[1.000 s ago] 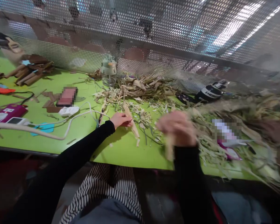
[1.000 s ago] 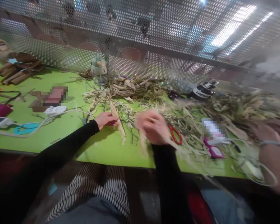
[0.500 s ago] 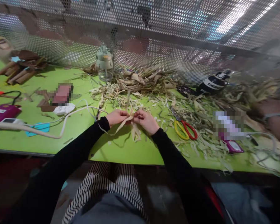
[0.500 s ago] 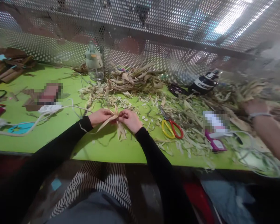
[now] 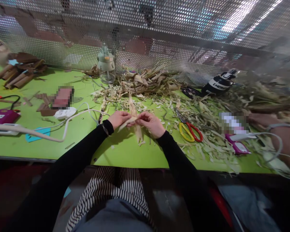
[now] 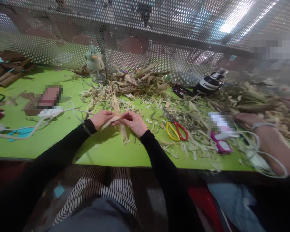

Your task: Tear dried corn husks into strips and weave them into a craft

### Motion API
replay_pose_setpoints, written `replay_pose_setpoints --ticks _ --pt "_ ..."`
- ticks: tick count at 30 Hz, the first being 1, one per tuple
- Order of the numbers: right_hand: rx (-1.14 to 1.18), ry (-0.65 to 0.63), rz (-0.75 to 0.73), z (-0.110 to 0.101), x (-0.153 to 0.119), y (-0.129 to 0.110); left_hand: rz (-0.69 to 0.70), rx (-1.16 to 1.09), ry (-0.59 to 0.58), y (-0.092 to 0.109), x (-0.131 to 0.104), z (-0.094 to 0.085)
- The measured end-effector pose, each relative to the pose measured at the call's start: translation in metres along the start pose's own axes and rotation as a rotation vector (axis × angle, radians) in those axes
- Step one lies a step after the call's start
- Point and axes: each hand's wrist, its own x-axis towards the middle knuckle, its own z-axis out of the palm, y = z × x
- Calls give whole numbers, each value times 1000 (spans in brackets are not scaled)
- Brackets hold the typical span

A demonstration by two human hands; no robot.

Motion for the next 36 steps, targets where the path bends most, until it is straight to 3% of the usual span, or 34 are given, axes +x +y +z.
replay_pose_setpoints --ticks 3,7,12,15,20,26,31,36 --pt "84 -13 15 1 0 0 -3 -12 13 -3 2 0" --pt "0 73 41 4 1 3 8 1 37 -4 3 3" --pt "-55 156 60 4 2 9 47 57 -50 0 -4 5" --pt "-79 132 61 2 2 12 103 156 -68 2 -8 6" --pt "-208 58 15 3 2 11 130 299 5 -4 -5 7" --pt "-229 116 -81 8 0 5 180 109 144 -6 -1 11" --pt "-252 92 -23 7 -2 5 214 -63 285 5 -2 10" --pt "-309 121 14 4 -4 4 215 -143 262 8 -5 9"
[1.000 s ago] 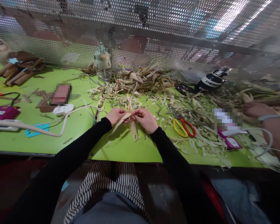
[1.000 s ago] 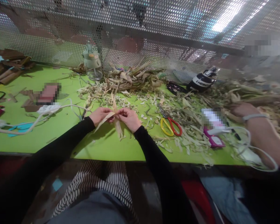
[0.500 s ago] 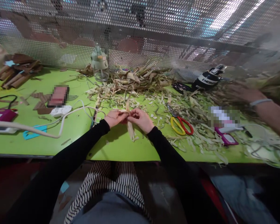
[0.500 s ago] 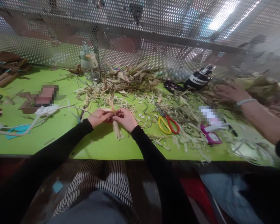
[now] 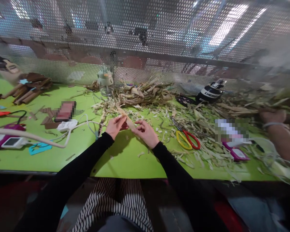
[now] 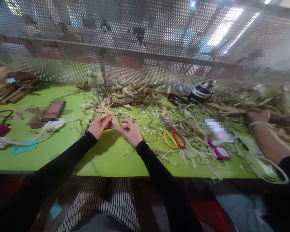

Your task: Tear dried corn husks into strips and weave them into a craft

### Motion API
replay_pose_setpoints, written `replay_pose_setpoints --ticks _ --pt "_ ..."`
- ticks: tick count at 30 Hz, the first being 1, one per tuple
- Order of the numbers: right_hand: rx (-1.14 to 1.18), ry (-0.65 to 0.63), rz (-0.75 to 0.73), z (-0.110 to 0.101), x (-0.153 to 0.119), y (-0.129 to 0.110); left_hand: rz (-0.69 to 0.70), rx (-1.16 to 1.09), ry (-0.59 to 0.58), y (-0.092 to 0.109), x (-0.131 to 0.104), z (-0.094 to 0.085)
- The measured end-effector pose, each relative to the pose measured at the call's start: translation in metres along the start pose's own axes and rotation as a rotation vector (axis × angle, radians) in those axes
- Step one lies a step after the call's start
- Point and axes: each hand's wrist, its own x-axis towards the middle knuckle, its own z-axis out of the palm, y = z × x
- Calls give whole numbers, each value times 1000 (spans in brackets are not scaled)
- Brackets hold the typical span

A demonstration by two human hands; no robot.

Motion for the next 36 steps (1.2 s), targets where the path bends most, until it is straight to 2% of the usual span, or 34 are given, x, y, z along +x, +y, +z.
replay_pose_setpoints --ticks 3,7,9,11,14,17,22,27,30,33,34,36 --pt "-113 -3 4 -4 -1 -1 53 29 -37 -2 -1 -2" --pt "-211 82 -134 -4 -1 0 109 83 -21 -5 1 -5" --pt "-109 71 -118 -2 0 2 102 27 -11 -8 3 -6" --pt "70 -11 -19 1 0 3 93 -47 -17 -10 5 -5" --pt "245 -77 70 6 0 4 56 -74 -124 -13 3 -2" --pt "287 -83 69 8 1 3 -7 -32 -260 -16 0 1" --pt "359 -74 82 10 0 2 33 -112 -235 -16 -1 3" --pt "353 -55 81 12 7 7 24 -172 -343 -17 -2 4" --pt "304 -16 81 10 8 -1 40 -196 -299 -20 1 5" --pt "51 76 -49 15 -24 -20 21 -244 -172 -23 4 3" --pt "-36 55 -112 21 -45 -25 13 -257 -136 -24 5 2" --pt "-173 -92 -223 41 -96 -23 9 -270 -105 -27 5 1"
